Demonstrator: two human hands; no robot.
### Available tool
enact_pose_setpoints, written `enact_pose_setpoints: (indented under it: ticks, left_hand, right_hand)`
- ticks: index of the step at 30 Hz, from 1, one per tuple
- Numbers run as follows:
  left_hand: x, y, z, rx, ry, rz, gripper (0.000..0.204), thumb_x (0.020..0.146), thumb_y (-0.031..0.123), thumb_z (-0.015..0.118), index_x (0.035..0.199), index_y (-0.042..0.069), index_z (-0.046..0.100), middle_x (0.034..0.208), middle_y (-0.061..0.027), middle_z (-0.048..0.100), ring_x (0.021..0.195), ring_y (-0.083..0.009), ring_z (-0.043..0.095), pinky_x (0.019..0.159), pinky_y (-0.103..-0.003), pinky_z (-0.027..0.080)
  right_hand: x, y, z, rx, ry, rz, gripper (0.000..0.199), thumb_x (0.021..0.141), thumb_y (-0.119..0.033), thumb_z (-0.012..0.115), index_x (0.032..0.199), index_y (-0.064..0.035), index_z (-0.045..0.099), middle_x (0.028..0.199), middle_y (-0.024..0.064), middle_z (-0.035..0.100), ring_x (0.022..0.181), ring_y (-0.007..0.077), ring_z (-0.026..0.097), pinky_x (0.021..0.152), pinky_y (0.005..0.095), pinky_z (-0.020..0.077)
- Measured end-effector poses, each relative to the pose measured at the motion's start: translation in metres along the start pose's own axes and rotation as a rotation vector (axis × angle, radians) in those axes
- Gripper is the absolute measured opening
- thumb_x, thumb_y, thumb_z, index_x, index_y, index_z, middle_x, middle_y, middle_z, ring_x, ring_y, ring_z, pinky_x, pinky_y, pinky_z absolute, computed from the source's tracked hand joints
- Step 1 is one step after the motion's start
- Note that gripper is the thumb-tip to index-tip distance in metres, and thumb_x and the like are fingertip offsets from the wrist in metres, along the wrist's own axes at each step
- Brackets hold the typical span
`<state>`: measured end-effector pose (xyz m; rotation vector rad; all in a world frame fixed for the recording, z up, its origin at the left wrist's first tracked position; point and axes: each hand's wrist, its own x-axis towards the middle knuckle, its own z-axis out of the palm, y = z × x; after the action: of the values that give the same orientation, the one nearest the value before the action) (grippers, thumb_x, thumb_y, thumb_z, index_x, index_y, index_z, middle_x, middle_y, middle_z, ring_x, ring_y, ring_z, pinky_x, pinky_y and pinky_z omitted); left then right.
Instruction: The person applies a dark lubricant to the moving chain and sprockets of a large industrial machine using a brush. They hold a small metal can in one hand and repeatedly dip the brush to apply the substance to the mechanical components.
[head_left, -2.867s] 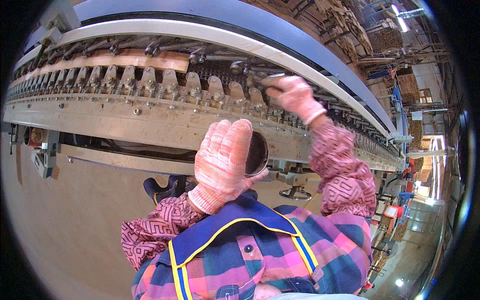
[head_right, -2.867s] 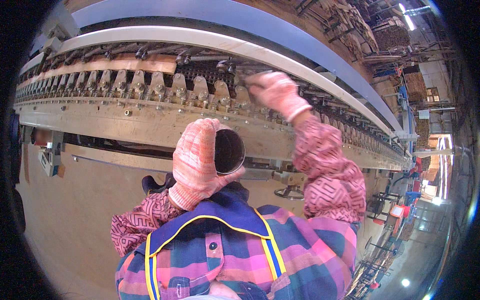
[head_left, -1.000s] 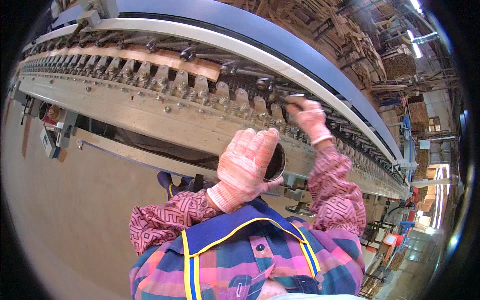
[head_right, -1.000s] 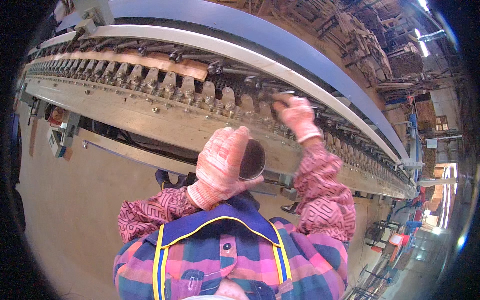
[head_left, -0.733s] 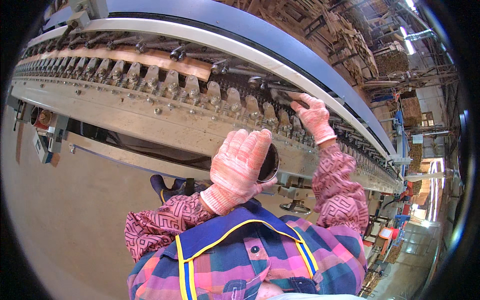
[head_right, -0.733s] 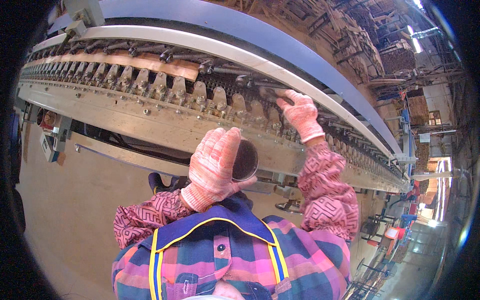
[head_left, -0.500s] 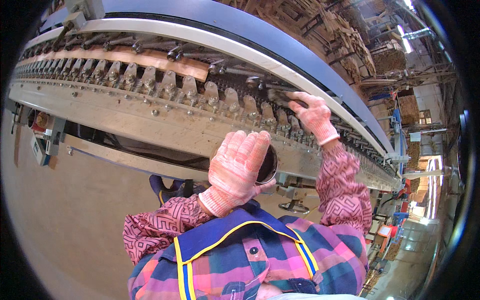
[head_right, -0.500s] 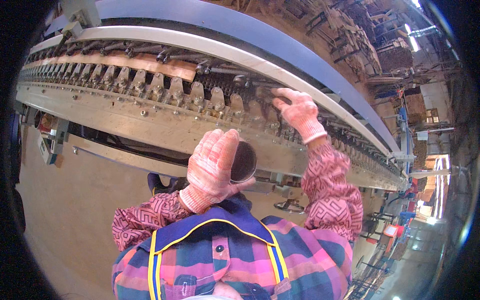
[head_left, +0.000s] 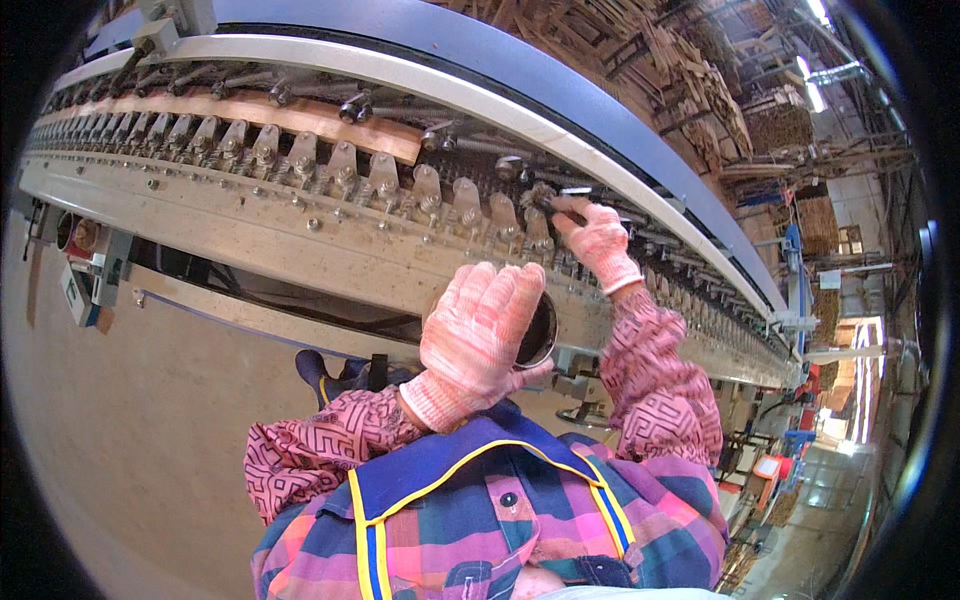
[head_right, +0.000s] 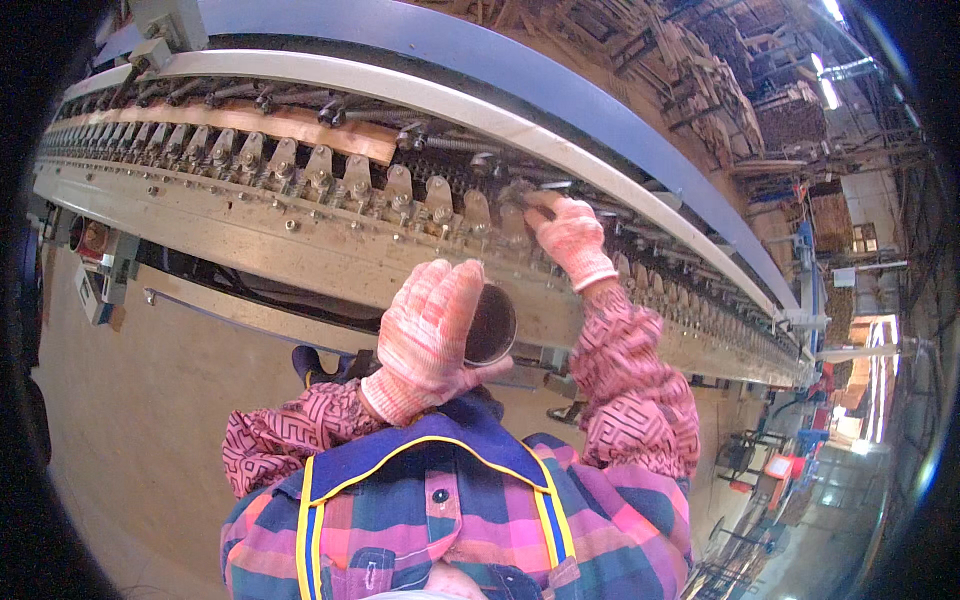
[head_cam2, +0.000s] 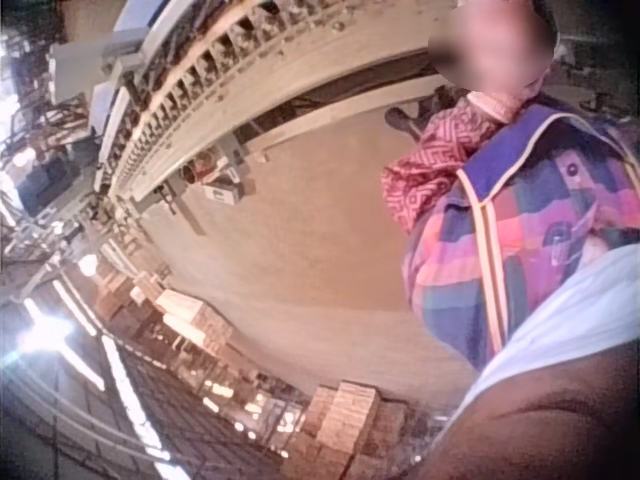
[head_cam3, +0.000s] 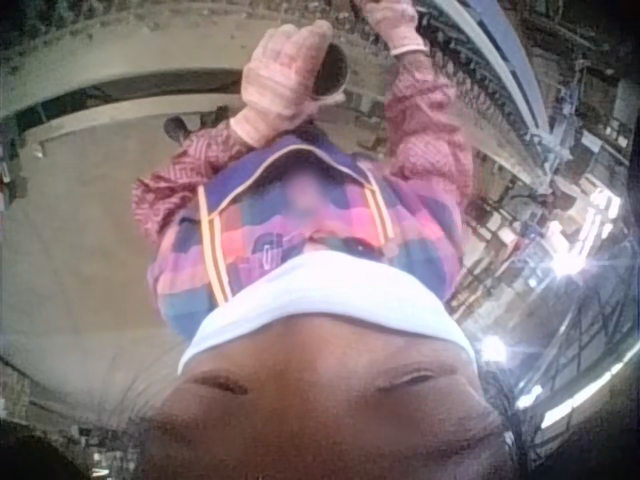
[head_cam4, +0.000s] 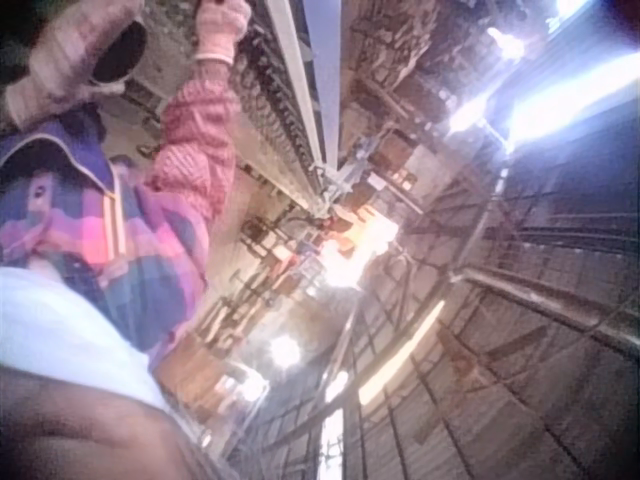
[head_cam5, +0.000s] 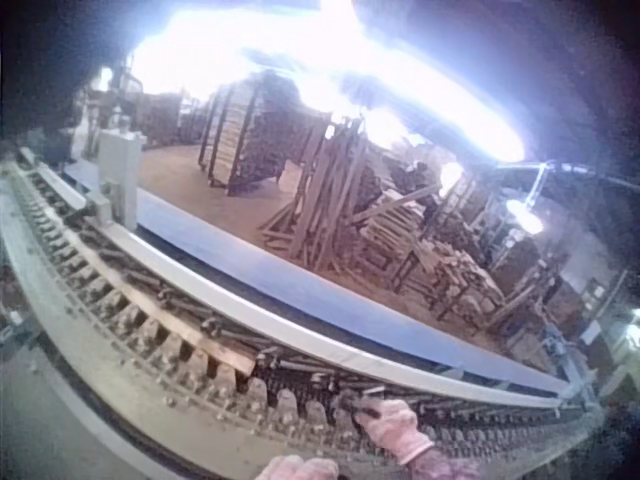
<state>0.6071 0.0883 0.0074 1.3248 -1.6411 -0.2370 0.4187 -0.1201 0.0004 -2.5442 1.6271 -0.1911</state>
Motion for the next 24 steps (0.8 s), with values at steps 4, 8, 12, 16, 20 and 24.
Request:
enact_pose_setpoints:
  ticks: [4,8,12,16,20,24]
  left_hand:
    - [-0.006,-0.005,-0.002,0.019,0.006,-0.011,0.112,0.046,0.035,0.096,0.141,0.001,0.049,0.13,-0.0187,0.058,0.12,-0.0429,0.057,0.105,-0.053,0.048]
    - [-0.002,-0.002,-0.003,-0.011,-0.013,-0.004,0.113,0.046,0.035,0.096,0.142,0.001,0.048,0.129,-0.0193,0.058,0.12,-0.0426,0.056,0.105,-0.052,0.048]
    - [-0.004,-0.002,-0.006,-0.002,-0.028,-0.022,0.114,0.046,0.035,0.096,0.142,0.001,0.047,0.13,-0.0191,0.058,0.12,-0.0423,0.057,0.105,-0.052,0.048]
    - [-0.003,-0.004,-0.005,-0.014,-0.025,-0.012,0.112,0.047,0.036,0.096,0.142,0.0,0.047,0.131,-0.0187,0.058,0.12,-0.042,0.056,0.105,-0.053,0.047]
    - [-0.002,-0.005,-0.006,0.014,-0.036,-0.018,0.11,0.05,0.038,0.094,0.142,0.002,0.047,0.13,-0.0175,0.058,0.12,-0.0403,0.056,0.106,-0.052,0.046]
    - [-0.008,-0.004,-0.01,0.02,-0.072,-0.023,0.107,0.055,0.041,0.091,0.144,0.005,0.045,0.128,-0.0151,0.057,0.119,-0.0361,0.055,0.107,-0.049,0.044]
  right_hand:
    - [0.006,-0.009,-0.036,0.023,-0.043,-0.097,0.029,0.09,-0.019,0.076,0.118,-0.0135,0.076,0.103,0.0136,0.077,0.092,0.0222,0.075,0.085,0.0343,0.0575]
    - [-0.001,0.027,-0.014,0.214,0.029,0.046,0.03,0.088,-0.032,0.076,0.116,-0.0208,0.076,0.101,0.0148,0.076,0.098,0.0333,0.072,0.088,0.0422,0.0568]
    - [0.003,-0.006,-0.014,0.152,-0.121,-0.007,0.031,0.089,-0.033,0.073,0.116,-0.0184,0.076,0.107,0.0163,0.075,0.101,0.0345,0.071,0.092,0.041,0.0551]
    - [-0.004,-0.05,-0.058,0.378,-0.061,-0.258,0.029,0.089,-0.024,0.075,0.117,-0.0142,0.075,0.11,0.0136,0.076,0.102,0.0313,0.072,0.09,0.0383,0.0565]
    - [0.031,-0.073,-0.004,0.307,0.135,-0.214,0.026,0.091,-0.021,0.075,0.114,-0.0094,0.076,0.107,0.0143,0.077,0.1,0.0264,0.075,0.087,0.0344,0.0582]
    - [0.037,-0.104,0.012,0.08,-0.039,-0.325,0.026,0.09,-0.022,0.074,0.114,-0.0114,0.075,0.11,0.0151,0.075,0.1,0.0323,0.073,0.087,0.0371,0.0574]
